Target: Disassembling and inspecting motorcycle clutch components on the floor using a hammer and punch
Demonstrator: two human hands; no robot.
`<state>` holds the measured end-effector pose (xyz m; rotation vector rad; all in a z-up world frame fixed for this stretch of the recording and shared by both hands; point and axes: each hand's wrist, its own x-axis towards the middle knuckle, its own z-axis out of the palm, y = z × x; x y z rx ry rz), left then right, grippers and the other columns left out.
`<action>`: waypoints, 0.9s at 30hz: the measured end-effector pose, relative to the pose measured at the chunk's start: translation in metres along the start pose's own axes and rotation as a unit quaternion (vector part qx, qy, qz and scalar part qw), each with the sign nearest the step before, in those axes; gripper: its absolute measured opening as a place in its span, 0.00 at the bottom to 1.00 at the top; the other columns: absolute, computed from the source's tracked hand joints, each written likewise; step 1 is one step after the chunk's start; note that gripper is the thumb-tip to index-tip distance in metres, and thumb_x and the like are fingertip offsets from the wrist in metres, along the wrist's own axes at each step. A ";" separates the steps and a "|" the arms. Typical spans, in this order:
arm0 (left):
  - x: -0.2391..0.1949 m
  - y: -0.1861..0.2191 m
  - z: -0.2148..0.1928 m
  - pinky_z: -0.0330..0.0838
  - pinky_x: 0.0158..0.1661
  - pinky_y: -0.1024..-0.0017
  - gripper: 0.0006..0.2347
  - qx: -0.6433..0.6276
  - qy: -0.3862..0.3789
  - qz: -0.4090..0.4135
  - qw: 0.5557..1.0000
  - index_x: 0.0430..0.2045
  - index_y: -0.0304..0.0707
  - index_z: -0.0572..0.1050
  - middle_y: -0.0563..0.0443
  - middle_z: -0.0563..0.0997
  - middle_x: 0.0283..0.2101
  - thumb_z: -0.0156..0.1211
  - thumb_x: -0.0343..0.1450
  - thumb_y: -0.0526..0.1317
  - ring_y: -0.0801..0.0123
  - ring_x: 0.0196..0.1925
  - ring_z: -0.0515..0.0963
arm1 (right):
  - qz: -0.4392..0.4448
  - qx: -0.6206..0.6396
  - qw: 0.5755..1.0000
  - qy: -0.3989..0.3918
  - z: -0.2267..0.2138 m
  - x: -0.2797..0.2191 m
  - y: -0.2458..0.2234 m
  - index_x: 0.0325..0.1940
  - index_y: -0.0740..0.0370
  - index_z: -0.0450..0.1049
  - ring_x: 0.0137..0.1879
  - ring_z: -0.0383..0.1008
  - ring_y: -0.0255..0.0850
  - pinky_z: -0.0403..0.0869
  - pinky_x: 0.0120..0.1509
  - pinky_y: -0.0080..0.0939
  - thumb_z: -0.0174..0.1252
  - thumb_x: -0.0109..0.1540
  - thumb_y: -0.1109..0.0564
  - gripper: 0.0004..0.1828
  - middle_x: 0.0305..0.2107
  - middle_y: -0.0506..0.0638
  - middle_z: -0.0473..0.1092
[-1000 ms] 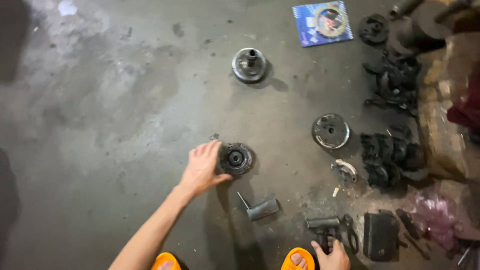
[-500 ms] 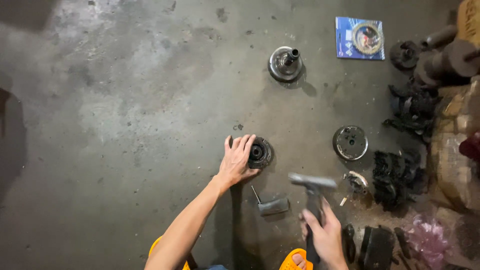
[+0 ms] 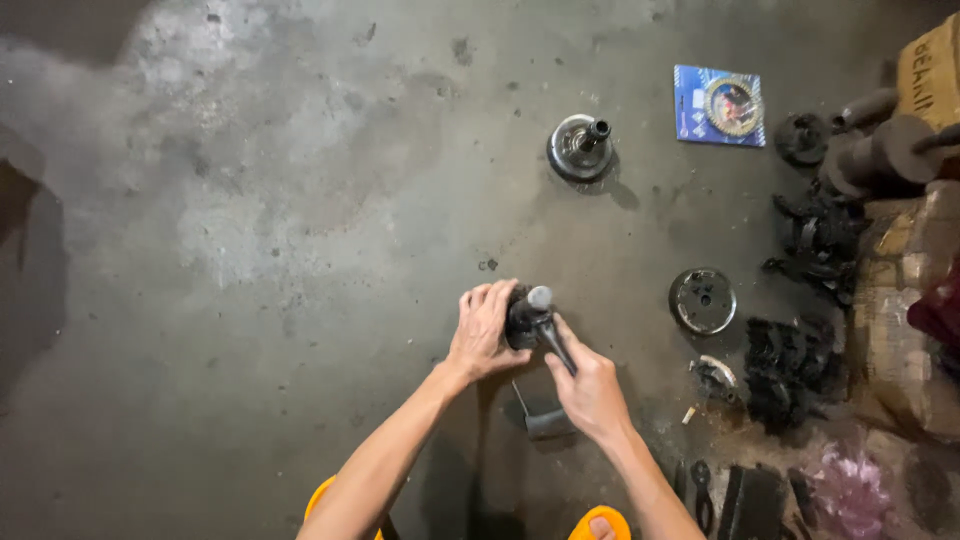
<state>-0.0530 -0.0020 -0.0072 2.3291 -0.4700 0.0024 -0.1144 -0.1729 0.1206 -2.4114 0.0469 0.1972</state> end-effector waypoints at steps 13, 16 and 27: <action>-0.005 -0.008 0.001 0.59 0.63 0.51 0.51 -0.006 -0.005 -0.010 1.000 0.69 0.40 0.58 0.47 0.69 0.64 0.74 0.47 0.53 0.55 0.62 0.67 | -0.091 0.026 0.977 0.190 -0.001 -0.017 -0.017 0.61 0.69 0.75 0.51 0.80 0.57 0.80 0.49 0.49 0.66 0.60 0.60 0.25 0.47 0.65 0.78; 0.008 0.008 -0.007 0.62 0.61 0.49 0.50 -0.031 0.004 -0.009 0.999 0.68 0.40 0.60 0.46 0.70 0.62 0.77 0.47 0.50 0.52 0.60 0.69 | -0.026 -0.031 0.999 0.035 0.008 0.004 -0.007 0.70 0.59 0.68 0.40 0.81 0.61 0.77 0.37 0.58 0.60 0.62 0.60 0.30 0.34 0.65 0.79; -0.012 -0.013 -0.007 0.58 0.66 0.50 0.57 0.084 -0.049 0.008 0.995 0.72 0.32 0.53 0.39 0.70 0.64 0.79 0.47 0.54 0.53 0.61 0.70 | 0.146 0.039 0.987 0.057 -0.004 -0.009 0.016 0.70 0.48 0.71 0.44 0.82 0.58 0.79 0.43 0.55 0.62 0.62 0.57 0.29 0.42 0.66 0.79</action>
